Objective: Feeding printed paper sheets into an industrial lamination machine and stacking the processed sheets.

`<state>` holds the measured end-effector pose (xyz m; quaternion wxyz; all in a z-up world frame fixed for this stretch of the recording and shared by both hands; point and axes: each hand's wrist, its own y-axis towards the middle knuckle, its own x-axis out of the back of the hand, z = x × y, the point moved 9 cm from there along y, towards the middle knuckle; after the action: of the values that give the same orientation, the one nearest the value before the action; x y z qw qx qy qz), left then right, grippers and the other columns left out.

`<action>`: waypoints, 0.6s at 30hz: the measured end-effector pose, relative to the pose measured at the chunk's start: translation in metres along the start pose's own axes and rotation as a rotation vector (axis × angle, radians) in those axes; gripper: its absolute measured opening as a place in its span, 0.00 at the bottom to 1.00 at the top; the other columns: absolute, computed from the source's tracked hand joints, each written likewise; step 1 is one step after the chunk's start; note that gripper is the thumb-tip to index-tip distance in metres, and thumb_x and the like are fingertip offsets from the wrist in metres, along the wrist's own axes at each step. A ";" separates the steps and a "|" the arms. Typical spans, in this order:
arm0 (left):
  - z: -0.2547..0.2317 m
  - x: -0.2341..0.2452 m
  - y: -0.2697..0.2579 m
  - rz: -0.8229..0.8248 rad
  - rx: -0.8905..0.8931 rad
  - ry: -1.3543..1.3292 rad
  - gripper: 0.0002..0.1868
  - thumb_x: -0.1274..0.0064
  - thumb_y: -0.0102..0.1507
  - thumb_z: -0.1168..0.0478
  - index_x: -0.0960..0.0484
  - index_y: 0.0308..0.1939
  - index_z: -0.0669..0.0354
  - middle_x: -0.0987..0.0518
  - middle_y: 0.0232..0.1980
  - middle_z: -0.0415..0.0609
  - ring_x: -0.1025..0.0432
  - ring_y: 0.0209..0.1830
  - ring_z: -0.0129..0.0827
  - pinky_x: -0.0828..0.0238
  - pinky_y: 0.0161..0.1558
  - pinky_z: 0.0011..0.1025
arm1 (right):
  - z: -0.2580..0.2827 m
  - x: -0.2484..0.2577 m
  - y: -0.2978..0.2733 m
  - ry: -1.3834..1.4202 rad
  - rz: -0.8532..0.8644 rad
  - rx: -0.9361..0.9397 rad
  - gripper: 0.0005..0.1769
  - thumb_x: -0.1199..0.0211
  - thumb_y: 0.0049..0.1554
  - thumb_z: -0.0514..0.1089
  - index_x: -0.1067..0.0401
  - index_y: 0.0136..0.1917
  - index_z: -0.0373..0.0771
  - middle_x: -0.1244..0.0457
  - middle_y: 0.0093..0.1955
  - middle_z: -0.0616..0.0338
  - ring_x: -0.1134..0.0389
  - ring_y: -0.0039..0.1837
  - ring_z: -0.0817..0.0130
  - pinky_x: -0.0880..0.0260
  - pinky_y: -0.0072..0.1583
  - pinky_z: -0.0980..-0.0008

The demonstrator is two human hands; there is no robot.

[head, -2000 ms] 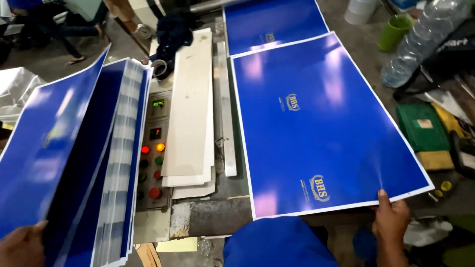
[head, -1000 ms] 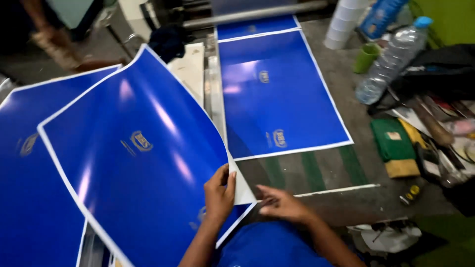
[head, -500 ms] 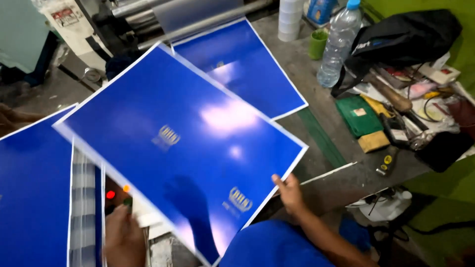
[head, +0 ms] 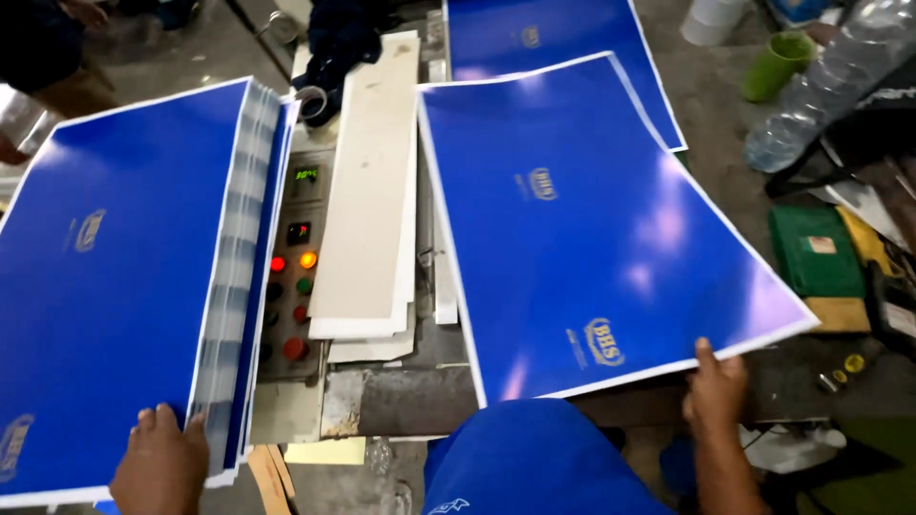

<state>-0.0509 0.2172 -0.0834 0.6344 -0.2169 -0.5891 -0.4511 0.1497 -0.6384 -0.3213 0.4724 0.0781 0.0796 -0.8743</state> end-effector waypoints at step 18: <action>-0.142 0.124 0.032 -0.010 -0.164 -0.133 0.07 0.47 0.71 0.56 0.14 0.43 0.48 0.16 0.36 0.52 0.22 0.31 0.48 0.26 0.39 0.43 | -0.016 0.063 -0.010 0.219 -0.076 -0.112 0.23 0.46 0.68 0.32 0.38 0.75 0.35 0.37 0.68 0.53 0.32 0.62 0.63 0.26 0.60 0.63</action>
<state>0.0412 0.0797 0.0117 0.5719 -0.2945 -0.5920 -0.4855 0.1084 -0.6811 -0.3501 0.4311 0.1434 0.1821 -0.8720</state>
